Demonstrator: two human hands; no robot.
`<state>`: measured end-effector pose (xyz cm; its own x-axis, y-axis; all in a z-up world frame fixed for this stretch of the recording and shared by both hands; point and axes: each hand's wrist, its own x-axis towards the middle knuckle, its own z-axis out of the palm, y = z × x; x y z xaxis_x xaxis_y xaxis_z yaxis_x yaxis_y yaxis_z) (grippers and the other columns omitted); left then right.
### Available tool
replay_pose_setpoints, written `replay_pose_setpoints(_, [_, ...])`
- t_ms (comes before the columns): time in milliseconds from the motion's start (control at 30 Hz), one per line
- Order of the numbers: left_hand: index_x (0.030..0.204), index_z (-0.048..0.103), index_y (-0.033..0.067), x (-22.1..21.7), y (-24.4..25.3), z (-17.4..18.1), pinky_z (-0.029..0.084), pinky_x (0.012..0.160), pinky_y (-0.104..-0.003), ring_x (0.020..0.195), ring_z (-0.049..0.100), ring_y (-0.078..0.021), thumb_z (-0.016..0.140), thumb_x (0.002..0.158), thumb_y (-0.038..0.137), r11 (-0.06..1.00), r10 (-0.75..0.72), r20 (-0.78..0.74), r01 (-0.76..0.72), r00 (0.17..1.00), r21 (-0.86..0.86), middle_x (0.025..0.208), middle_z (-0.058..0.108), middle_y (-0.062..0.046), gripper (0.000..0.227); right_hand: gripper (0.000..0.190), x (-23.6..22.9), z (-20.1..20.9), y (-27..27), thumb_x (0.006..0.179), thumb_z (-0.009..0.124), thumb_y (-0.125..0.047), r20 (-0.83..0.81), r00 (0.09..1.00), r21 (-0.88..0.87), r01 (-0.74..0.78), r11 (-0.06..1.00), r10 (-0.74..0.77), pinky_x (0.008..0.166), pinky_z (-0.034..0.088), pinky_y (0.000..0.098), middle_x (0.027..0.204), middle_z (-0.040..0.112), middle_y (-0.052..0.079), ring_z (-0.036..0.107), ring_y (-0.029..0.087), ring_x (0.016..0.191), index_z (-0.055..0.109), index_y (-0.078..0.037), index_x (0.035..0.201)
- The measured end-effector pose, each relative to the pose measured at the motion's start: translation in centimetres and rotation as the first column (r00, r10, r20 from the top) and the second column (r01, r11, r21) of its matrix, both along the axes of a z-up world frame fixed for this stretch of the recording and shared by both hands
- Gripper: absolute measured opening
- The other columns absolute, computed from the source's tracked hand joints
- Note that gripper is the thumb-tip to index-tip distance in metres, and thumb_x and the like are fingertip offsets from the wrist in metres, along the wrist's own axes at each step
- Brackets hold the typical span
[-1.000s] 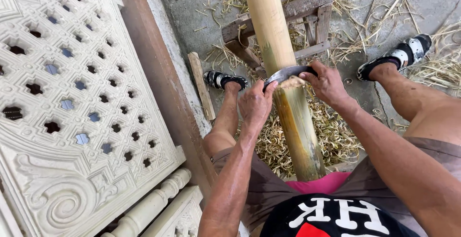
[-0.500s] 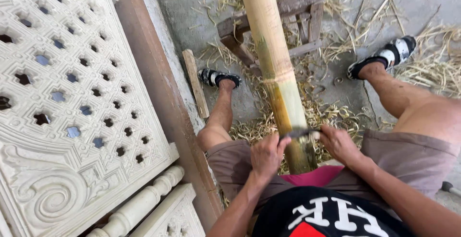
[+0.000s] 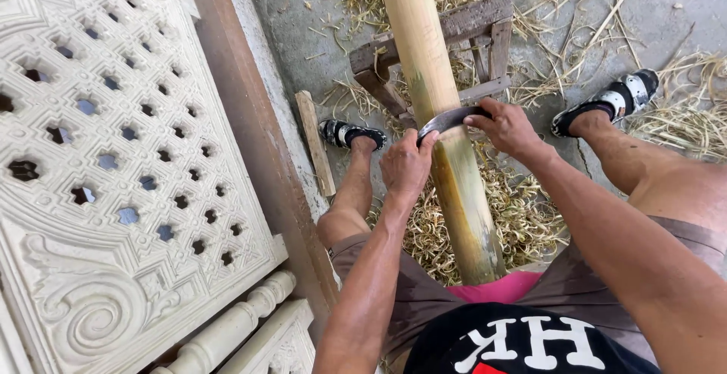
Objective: The recorder uses a curved blade tool to shave the outer layer off a large bamboo stalk while sitting.
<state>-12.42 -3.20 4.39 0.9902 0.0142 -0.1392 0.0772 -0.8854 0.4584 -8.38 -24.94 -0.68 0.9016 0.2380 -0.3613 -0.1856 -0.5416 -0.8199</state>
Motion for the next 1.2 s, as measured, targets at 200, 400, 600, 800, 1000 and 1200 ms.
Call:
replay_pose_setpoints(200, [0.080, 0.058, 0.0115, -3.1, -0.3, 0.4, 0.041, 0.046, -0.040, 0.047, 0.052, -0.0209, 0.064, 0.100, 0.047, 0.998, -0.050, 0.135, 0.045, 0.990, 0.044, 0.059, 0.059, -0.006, 0.041, 0.037, -4.5, -3.4, -0.5, 0.099, 0.062, -0.043, 0.170, 0.985, -0.047, 0.036, 0.998, -0.028, 0.052, 0.049, 0.0411, 0.075, 0.068, 0.013, 0.061, 0.024, 0.059, 0.066, -0.006, 0.102])
replay_pose_setpoints(400, [0.074, 0.051, 0.0146, -10.5, -0.2, -1.2, 0.033, 0.037, -0.034, 0.044, 0.036, -0.0127, 0.064, 0.101, 0.044, 0.988, -0.149, 0.079, 0.146, 0.986, 0.040, 0.057, 0.045, 0.003, 0.042, 0.041, -13.3, -3.1, -1.5, 0.101, 0.058, -0.042, 0.111, 0.992, -0.078, 0.071, 0.994, -0.062, 0.046, 0.046, 0.0414, 0.068, 0.066, 0.014, 0.058, 0.024, 0.050, 0.062, -0.002, 0.094])
replay_pose_setpoints(600, [0.071, 0.049, 0.0146, -16.9, -0.2, 2.0, 0.034, 0.037, -0.034, 0.043, 0.039, -0.0119, 0.067, 0.102, 0.044, 0.969, -0.245, -0.123, 0.236, 0.962, -0.079, 0.055, 0.046, 0.002, 0.046, 0.042, -22.9, -6.7, -5.2, 0.095, 0.059, -0.045, -0.137, 0.983, -0.075, -0.129, 0.989, 0.118, 0.046, 0.045, 0.0443, 0.057, 0.065, 0.015, 0.058, 0.025, 0.043, 0.070, -0.005, 0.093])
replay_pose_setpoints(800, [0.074, 0.054, 0.0146, -11.2, 1.0, -2.6, 0.034, 0.036, -0.032, 0.041, 0.039, -0.0095, 0.065, 0.101, 0.043, 0.971, -0.162, -0.051, 0.150, 0.985, -0.184, 0.054, 0.049, 0.003, 0.041, 0.043, -12.0, -4.5, -3.2, 0.095, 0.058, -0.050, -0.208, 0.940, -0.179, -0.310, 0.934, 0.272, 0.046, 0.049, 0.0421, 0.061, 0.066, 0.014, 0.060, 0.026, 0.048, 0.071, -0.010, 0.104])
replay_pose_setpoints(1000, [0.076, 0.058, 0.0157, -1.0, 1.1, -1.8, 0.032, 0.033, -0.031, 0.038, 0.039, -0.0088, 0.067, 0.100, 0.046, 0.996, 0.032, 0.013, -0.031, 0.999, -0.083, 0.052, 0.050, 0.005, 0.040, 0.043, -1.1, -3.0, -0.1, 0.101, 0.056, -0.048, 0.132, 0.987, -0.074, -0.082, 0.994, 0.091, 0.051, 0.052, 0.0428, 0.069, 0.067, 0.012, 0.064, 0.026, 0.053, 0.066, -0.006, 0.100])
replay_pose_setpoints(1200, [0.078, 0.056, 0.0136, -4.6, 0.7, -2.1, 0.035, 0.034, -0.031, 0.039, 0.044, -0.0093, 0.065, 0.096, 0.053, 1.000, 0.007, 0.146, -0.003, 0.989, -0.029, 0.053, 0.049, 0.003, 0.045, 0.041, -6.5, -2.5, -0.8, 0.105, 0.062, -0.044, 0.476, 0.872, -0.156, -0.047, 0.987, 0.117, 0.052, 0.047, 0.0452, 0.070, 0.064, 0.015, 0.061, 0.032, 0.059, 0.062, -0.004, 0.095])
